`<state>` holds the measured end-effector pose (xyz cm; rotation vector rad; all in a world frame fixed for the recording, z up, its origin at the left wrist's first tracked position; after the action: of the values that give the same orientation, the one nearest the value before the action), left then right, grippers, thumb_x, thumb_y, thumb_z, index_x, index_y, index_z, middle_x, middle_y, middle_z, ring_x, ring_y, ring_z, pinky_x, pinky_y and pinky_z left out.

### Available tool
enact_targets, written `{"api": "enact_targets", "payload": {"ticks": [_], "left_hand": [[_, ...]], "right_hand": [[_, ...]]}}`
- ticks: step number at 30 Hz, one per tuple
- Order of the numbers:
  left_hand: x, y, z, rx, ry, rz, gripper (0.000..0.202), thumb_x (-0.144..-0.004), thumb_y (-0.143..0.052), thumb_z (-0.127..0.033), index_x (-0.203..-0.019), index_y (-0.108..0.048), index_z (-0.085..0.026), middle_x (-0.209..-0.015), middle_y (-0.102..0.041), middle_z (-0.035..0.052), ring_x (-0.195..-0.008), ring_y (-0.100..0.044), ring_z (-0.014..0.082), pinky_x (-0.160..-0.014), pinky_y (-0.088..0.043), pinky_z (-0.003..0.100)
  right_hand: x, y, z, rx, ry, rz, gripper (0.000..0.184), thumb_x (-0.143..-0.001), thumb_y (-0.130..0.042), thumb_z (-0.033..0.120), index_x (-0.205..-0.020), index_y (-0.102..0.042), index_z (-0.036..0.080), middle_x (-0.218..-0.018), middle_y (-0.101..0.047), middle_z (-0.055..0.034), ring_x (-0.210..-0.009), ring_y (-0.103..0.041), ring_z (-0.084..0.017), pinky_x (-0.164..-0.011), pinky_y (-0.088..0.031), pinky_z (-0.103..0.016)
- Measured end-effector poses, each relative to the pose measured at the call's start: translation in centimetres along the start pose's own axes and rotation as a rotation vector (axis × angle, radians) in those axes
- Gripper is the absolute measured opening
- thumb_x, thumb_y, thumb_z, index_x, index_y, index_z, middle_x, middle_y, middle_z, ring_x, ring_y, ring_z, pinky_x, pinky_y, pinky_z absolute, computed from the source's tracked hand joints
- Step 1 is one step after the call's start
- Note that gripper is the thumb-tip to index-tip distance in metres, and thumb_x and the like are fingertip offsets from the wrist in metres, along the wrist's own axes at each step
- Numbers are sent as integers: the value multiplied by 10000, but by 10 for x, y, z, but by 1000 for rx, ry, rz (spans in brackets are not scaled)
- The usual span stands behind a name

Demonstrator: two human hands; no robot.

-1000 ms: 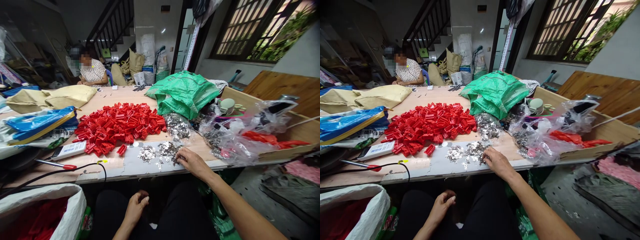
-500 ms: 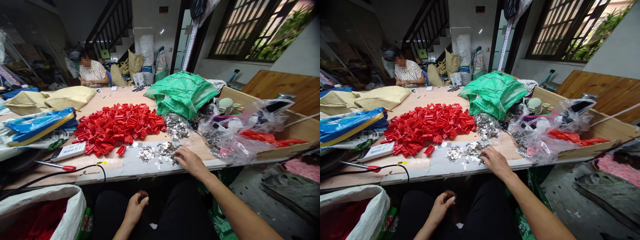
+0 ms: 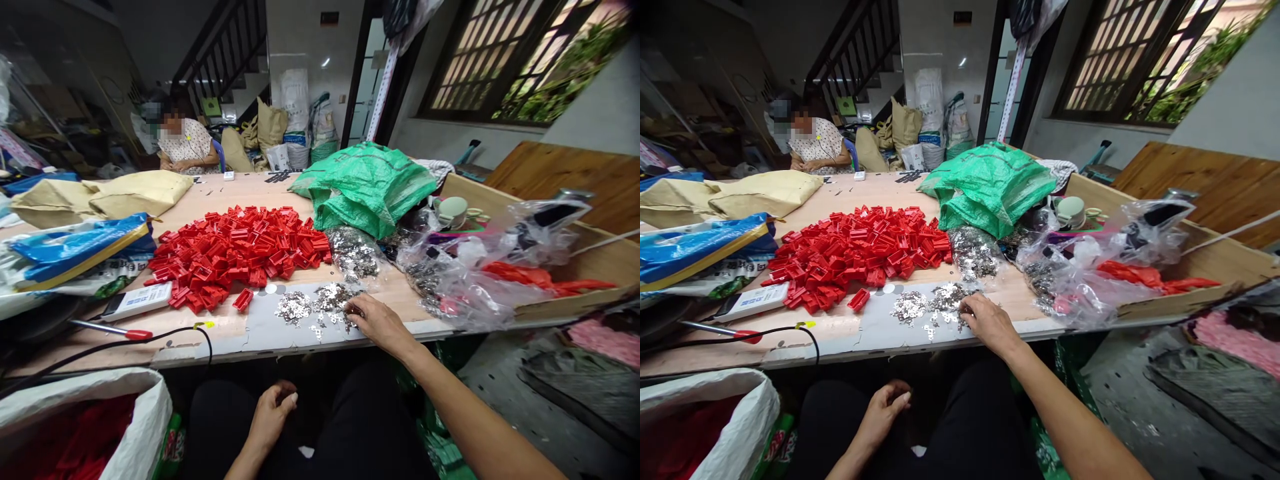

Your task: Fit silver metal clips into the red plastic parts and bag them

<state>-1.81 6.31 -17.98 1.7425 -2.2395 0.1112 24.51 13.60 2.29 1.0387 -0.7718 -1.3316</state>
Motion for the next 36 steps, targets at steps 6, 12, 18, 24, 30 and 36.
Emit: {"api": "enact_targets", "payload": {"ticks": [6, 12, 18, 24, 30, 36], "left_hand": [[0, 0, 1, 6, -10, 3, 363, -719, -667, -482, -871, -710, -156, -780, -694, 69, -773, -649, 219, -720, -528, 313], [0, -1, 2, 1, -26, 18, 342, -745, -652, -454, -887, -702, -147, -802, -693, 73, -785, -646, 219, -717, -528, 312], [-1, -1, 4, -7, -27, 26, 294, -771, -628, -402, -902, -688, -146, -834, -679, 69, -794, -643, 214, -722, -520, 312], [0, -1, 3, -9, -15, 21, 308, -757, -638, -422, -894, -691, -152, -829, -687, 67, -788, -648, 213, -721, -523, 307], [0, 0, 2, -20, -14, 19, 313, -753, -637, -435, -884, -696, -156, -806, -693, 65, -773, -650, 214, -723, -524, 308], [0, -1, 4, -31, -15, 28, 296, -772, -615, -404, -908, -684, -151, -838, -686, 67, -781, -651, 211, -717, -520, 302]], "right_hand": [[-3, -1, 0, 33, 10, -23, 104, -830, -523, 171, -812, -603, 234, -852, -614, -2, -767, -593, -153, -674, -421, -250], [1, -1, 10, 104, -38, -137, 91, -885, -496, 202, -870, -579, 238, -901, -623, -22, -796, -601, -176, -659, -426, -265], [11, -5, 16, 79, 56, -145, 125, -910, -484, 188, -921, -596, 243, -1007, -641, -22, -869, -624, -167, -713, -471, -259], [19, -3, 10, 7, 128, -151, 159, -898, -494, 181, -953, -627, 249, -1027, -688, -20, -925, -646, -179, -782, -497, -283], [17, 5, 5, -88, 74, -185, 158, -886, -493, 213, -938, -641, 237, -959, -713, -33, -876, -665, -198, -768, -511, -305], [13, 4, -1, -128, 31, -158, 187, -873, -492, 220, -969, -652, 239, -984, -712, -39, -893, -661, -210, -791, -503, -323]]}}
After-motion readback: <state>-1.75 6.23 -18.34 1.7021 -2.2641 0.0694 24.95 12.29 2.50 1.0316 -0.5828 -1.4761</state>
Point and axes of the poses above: each hand's wrist, its own x-axis away from the middle knuckle, its own y-axis out of the back of the hand, z = x × y, the point moved 6 cm from there along -x, towards the middle knuckle
